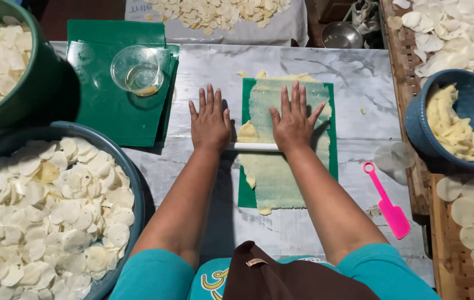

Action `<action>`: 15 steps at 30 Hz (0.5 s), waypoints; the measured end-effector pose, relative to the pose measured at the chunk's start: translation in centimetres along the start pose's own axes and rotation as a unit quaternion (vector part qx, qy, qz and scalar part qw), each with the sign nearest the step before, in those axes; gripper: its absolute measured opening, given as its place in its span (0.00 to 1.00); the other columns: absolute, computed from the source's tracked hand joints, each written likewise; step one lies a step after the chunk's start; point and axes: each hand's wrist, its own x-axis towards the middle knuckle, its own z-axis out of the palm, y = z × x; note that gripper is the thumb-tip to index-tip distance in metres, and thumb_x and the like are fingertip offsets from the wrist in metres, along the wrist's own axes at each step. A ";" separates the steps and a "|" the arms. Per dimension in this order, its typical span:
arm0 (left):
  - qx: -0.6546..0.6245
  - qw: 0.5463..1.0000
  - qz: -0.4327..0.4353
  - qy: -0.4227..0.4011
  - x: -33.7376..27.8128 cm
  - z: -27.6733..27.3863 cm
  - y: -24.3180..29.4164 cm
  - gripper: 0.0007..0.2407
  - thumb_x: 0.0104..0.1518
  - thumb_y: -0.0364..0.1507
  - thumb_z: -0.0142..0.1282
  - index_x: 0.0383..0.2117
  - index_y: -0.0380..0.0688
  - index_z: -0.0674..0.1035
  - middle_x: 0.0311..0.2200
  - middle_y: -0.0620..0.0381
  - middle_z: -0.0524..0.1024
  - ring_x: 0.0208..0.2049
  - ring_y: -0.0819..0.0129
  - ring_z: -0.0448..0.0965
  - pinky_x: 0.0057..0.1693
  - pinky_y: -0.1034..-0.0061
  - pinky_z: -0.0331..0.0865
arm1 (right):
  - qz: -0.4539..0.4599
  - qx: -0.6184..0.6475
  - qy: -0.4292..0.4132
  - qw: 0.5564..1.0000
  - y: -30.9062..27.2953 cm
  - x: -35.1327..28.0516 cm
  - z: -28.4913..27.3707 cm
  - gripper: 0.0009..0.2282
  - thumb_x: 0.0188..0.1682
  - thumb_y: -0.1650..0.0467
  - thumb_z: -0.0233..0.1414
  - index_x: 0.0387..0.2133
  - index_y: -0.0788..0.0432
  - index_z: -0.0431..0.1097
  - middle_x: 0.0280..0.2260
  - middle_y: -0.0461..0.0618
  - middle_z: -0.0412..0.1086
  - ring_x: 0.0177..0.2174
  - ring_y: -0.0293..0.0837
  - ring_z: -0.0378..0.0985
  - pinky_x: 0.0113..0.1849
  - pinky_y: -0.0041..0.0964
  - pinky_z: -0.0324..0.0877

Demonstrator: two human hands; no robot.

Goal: Rolling out small pieces of dough into thin sheets on a plastic mat using a rolling pin.

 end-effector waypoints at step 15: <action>0.056 0.994 0.082 -0.039 -16.5 3.3 -3.1 0.26 0.68 0.42 0.33 0.74 0.64 0.47 0.76 0.59 0.39 0.75 0.57 0.33 0.72 0.45 0.25 | -0.096 -0.003 -0.138 0.986 0.0 -15.2 -4.4 0.29 0.57 0.55 0.37 0.72 0.46 0.45 0.73 0.56 0.37 0.70 0.57 0.38 0.59 0.83 0.35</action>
